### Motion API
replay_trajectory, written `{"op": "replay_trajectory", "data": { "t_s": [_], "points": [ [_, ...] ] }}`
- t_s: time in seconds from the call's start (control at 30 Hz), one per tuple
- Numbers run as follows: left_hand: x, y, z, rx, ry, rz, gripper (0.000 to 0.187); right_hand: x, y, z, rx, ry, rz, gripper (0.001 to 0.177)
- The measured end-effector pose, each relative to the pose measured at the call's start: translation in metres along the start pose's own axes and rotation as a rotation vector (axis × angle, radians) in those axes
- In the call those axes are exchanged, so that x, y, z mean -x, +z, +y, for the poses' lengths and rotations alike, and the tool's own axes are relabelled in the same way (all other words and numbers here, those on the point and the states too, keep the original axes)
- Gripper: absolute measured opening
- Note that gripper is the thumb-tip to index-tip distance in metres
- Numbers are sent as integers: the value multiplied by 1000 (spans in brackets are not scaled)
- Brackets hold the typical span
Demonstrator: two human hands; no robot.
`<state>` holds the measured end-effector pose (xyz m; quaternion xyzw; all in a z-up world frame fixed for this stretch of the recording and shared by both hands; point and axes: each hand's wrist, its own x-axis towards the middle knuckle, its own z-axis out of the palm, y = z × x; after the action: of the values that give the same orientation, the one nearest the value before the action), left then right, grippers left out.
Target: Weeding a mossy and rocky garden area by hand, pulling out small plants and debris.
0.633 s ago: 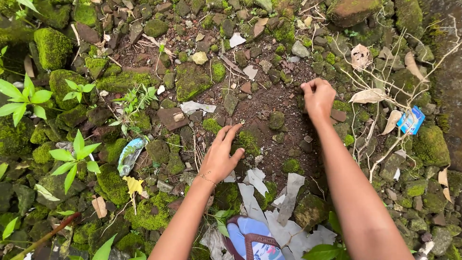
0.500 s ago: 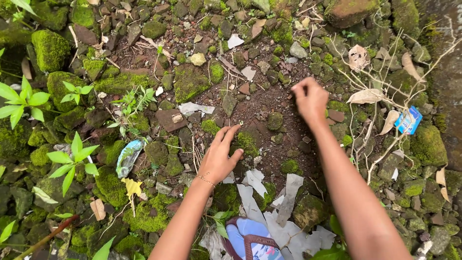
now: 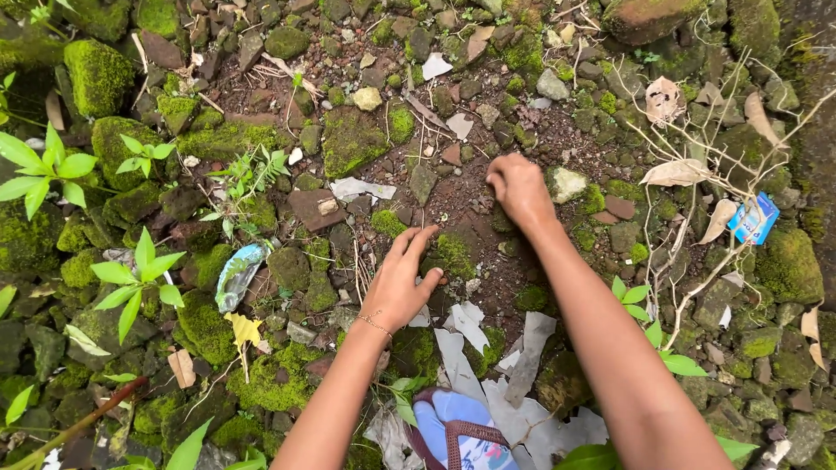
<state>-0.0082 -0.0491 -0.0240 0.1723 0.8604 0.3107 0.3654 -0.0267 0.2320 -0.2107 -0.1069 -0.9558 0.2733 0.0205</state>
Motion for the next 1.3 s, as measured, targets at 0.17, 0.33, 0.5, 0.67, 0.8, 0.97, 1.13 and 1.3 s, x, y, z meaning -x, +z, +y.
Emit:
{"op": "replay_trajectory", "data": {
  "t_s": [0.17, 0.33, 0.5, 0.67, 0.8, 0.97, 1.13, 1.3],
  "points": [
    [1, -3, 1, 15, -21, 3, 63, -14, -51, -9, -154, 180, 198, 7],
    [3, 4, 1, 27, -14, -5, 63, -3, -22, 20, 21, 79, 74, 7],
    [4, 10, -3, 1, -5, -16, 63, -3, -6, 16, 12, 5, -6, 17],
    [6, 4, -6, 29, 1, 3, 63, -3, -9, 14, -14, 40, 45, 5],
    [8, 6, -13, 36, -7, 7, 62, 21, -56, 4, -26, 93, 65, 9],
    [13, 14, -9, 4, -14, -48, 61, 91, -102, -23, -9, 271, -338, 11],
    [8, 40, 14, -21, 47, -87, 60, 117, -67, 0, -163, 249, -207, 24],
    [-1, 58, 12, -55, 93, -87, 62, 124, -34, 8, -225, 168, -80, 26]
  ]
}}
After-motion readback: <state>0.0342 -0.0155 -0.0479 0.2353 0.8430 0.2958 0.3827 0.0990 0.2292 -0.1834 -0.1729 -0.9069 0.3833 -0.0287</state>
